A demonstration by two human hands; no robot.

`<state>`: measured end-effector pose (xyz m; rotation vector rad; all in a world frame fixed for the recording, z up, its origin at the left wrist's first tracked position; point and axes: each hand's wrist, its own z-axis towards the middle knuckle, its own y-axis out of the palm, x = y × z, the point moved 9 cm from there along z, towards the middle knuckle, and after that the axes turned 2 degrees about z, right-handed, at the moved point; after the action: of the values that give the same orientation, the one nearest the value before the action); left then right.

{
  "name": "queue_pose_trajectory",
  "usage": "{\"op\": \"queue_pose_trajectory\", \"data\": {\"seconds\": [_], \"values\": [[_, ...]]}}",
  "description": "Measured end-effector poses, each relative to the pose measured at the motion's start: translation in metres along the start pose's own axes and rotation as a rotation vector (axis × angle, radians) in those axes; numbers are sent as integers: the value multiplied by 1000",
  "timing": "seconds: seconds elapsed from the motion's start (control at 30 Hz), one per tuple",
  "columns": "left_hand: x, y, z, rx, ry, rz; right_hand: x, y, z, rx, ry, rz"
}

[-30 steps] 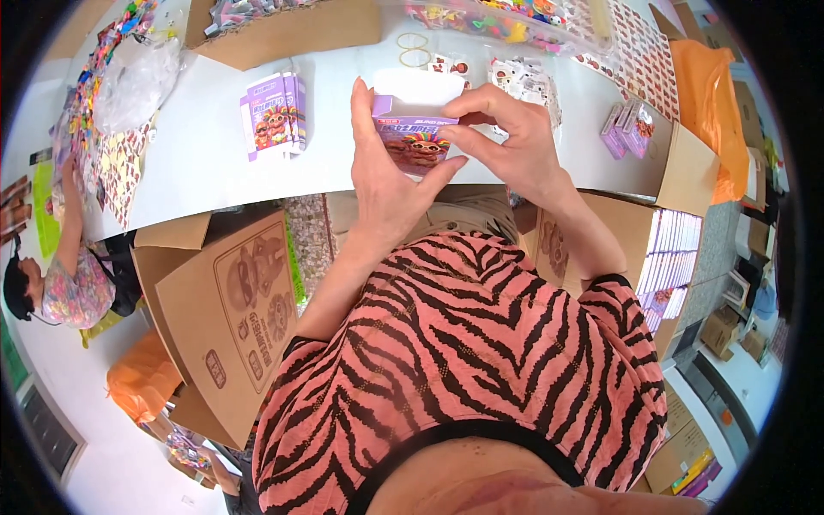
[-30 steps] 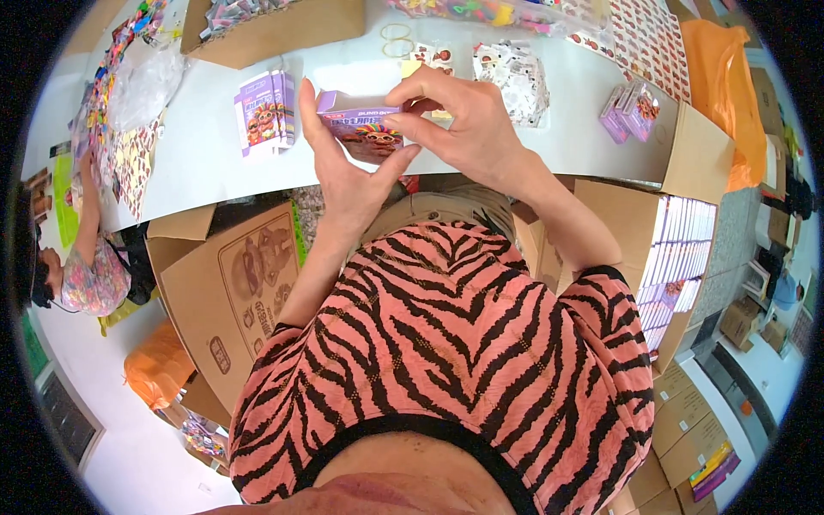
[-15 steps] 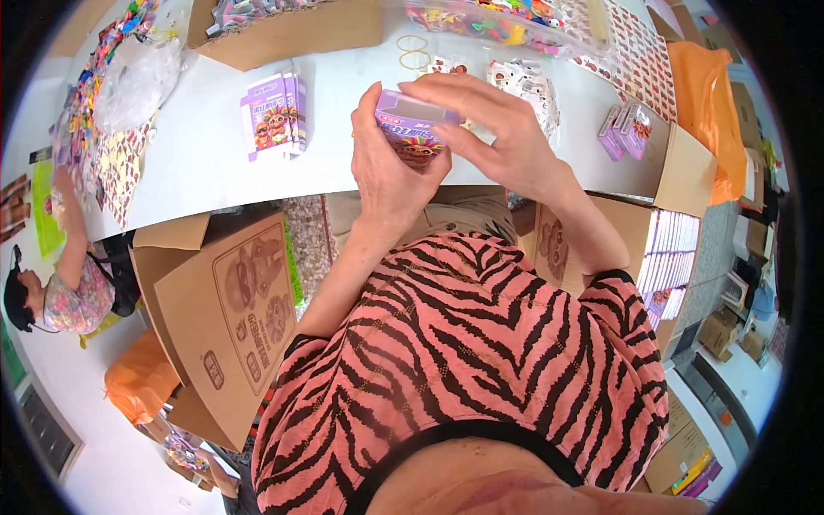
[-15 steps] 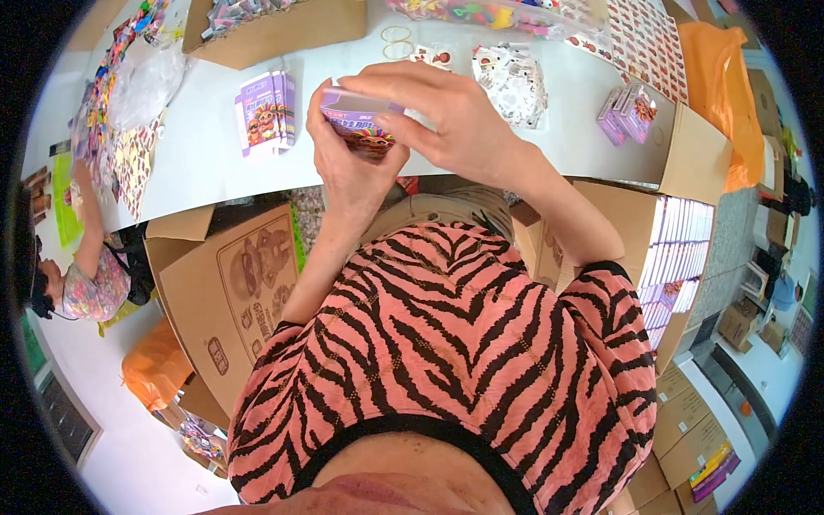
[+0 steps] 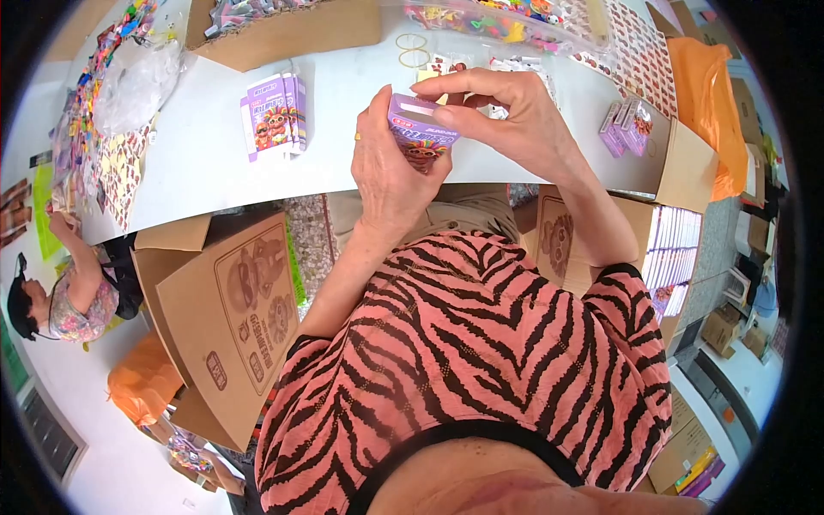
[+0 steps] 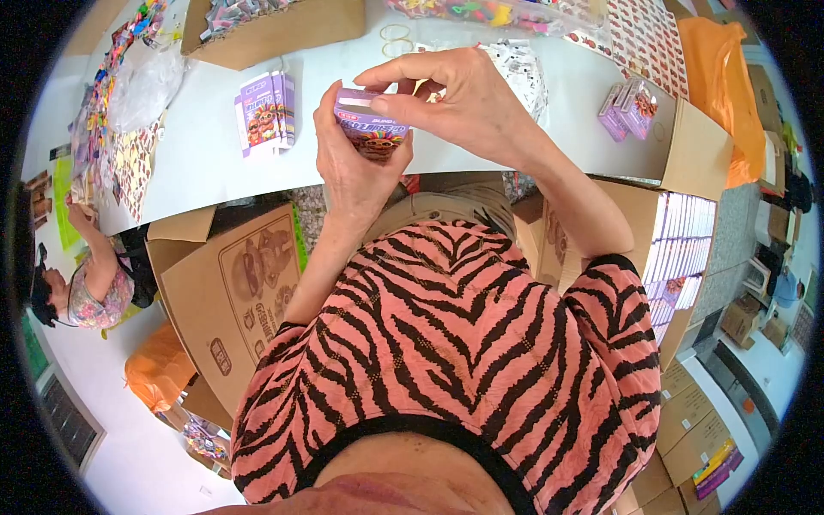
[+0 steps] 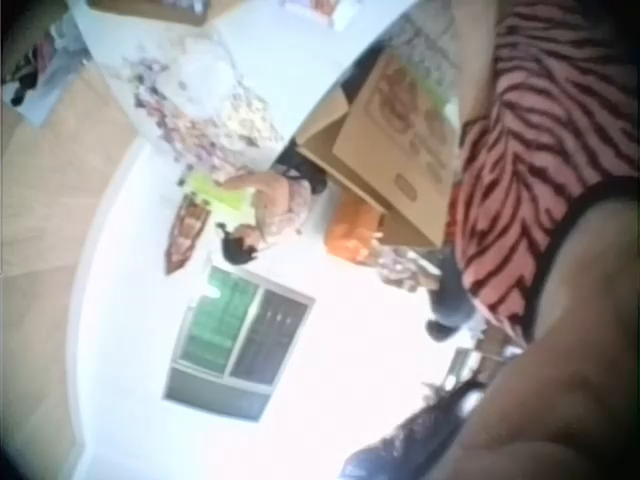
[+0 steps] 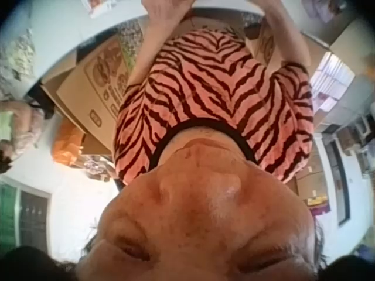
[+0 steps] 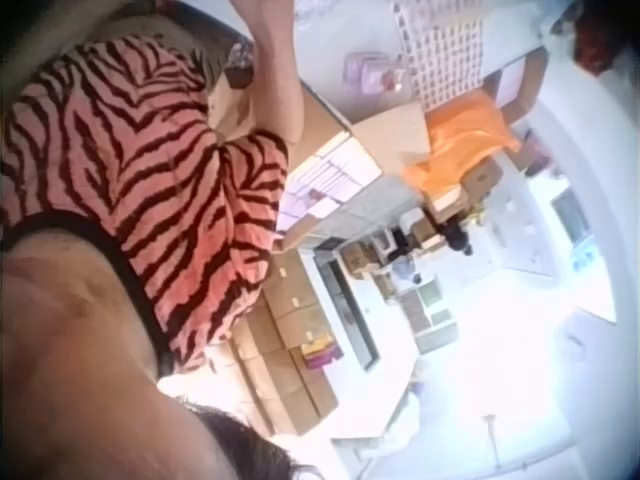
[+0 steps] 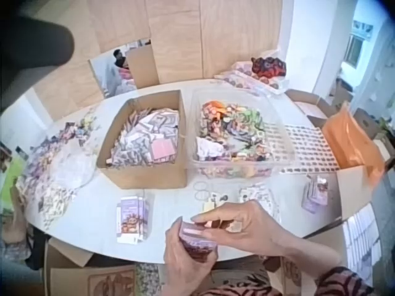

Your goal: Packing small toy components and stickers into individual plastic bags at a packing station.

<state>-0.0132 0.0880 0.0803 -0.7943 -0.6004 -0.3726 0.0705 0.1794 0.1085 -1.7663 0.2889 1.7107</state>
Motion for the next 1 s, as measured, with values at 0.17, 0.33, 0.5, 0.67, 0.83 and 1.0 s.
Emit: {"op": "queue_pose_trajectory", "data": {"seconds": [0.17,0.33,0.5,0.67,0.83,1.0], "values": [[2,-1,0,22,18,3,-1,0,1,88,26,-23],[5,-1,1,30,31,9,-3,0,0,143,-65,-46],[-2,3,-3,-11,-34,13,-2,2,3,127,-121,-119],[-5,8,-8,-72,-96,-15,1,14,3,55,-256,-260],[-18,14,-13,-164,-259,-34,11,19,-7,58,-310,-263],[-25,19,-20,-155,-358,-79,44,14,-18,193,-42,116]]}}
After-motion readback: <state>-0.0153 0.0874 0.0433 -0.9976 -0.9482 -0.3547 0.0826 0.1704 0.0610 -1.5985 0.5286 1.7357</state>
